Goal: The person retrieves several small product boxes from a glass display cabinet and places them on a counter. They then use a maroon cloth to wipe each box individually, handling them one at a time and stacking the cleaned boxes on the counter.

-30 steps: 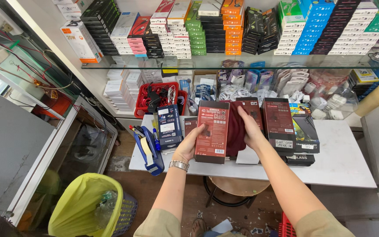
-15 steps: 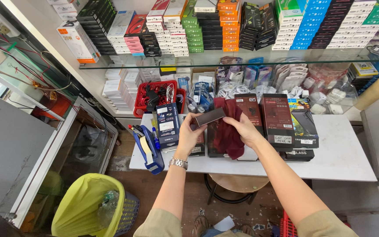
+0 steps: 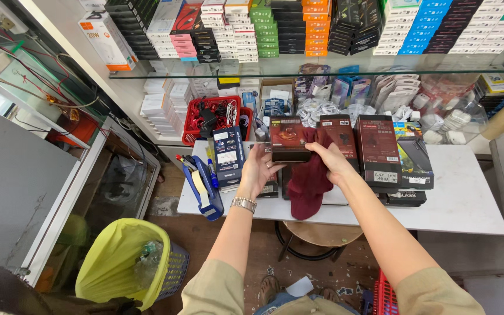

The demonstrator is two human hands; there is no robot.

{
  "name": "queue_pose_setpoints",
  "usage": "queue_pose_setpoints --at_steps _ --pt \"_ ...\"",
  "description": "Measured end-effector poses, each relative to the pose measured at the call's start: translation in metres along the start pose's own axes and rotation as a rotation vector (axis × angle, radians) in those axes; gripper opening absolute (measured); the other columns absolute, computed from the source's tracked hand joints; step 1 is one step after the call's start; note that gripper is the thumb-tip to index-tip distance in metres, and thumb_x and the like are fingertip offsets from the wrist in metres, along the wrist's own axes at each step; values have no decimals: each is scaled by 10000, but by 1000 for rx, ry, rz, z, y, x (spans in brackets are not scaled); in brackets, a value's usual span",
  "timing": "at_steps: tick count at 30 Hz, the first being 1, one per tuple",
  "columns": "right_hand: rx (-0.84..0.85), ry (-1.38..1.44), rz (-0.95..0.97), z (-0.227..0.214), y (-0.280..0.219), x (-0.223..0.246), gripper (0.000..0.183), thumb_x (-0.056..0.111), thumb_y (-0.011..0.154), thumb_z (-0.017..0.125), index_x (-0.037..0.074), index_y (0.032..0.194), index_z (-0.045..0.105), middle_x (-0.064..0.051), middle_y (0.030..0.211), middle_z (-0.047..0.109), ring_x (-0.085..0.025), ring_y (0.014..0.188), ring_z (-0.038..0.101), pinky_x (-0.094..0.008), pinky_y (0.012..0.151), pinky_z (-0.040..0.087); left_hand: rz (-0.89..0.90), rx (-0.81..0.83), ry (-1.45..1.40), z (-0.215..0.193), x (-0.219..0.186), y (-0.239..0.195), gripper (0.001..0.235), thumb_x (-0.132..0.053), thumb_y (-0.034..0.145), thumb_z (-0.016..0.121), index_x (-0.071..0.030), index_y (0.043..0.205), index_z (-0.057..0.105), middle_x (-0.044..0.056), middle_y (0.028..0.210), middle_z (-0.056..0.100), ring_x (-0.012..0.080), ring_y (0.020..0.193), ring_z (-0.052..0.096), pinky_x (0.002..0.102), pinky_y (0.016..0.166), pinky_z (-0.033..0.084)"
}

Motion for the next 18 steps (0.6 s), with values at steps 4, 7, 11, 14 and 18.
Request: queue_pose_setpoints --at_steps 4,7,11,14,18 --pt "2 -438 -239 7 -7 26 519 230 796 768 103 1276 616 -67 1289 677 -211 1195 637 -366 1015 480 -50 59 274 0 -1 13 423 -253 993 606 26 1309 575 152 1200 683 263 1066 664 427 874 551" --pt "-93 -804 -432 18 -8 40 498 330 881 743 24 1262 646 -141 1297 637 -311 1207 607 -406 1015 456 131 52 545 1 -13 20 358 -134 977 669 54 1276 608 123 1142 726 197 1017 670 344 883 528" --pt "-100 -1217 -820 43 -8 37 446 344 895 754 -59 1075 688 -218 1293 632 -424 1177 592 -456 988 457 240 100 557 -10 -7 39 335 -83 942 673 15 1255 602 77 1126 739 123 1001 680 255 883 525" --pt "-255 -1259 -466 0 18 26 476 370 923 751 -72 1092 700 -225 1204 671 -408 1118 649 -461 960 498 197 -29 522 -53 -5 56 319 -80 959 674 31 1251 613 102 1080 727 141 957 670 282 846 528" --pt "-280 -944 -146 -51 24 8 543 369 854 763 -53 1188 687 -213 1133 736 -323 1049 709 -426 909 524 102 -188 611 -117 7 80 370 -109 955 696 16 1296 626 98 1089 712 187 935 597 335 816 448"
Point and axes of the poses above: each hand's wrist, its own y-axis towards the middle knuckle, its own z-axis out of the palm, x = y × z, the point moved 8 cm from there along y, towards the middle knuckle
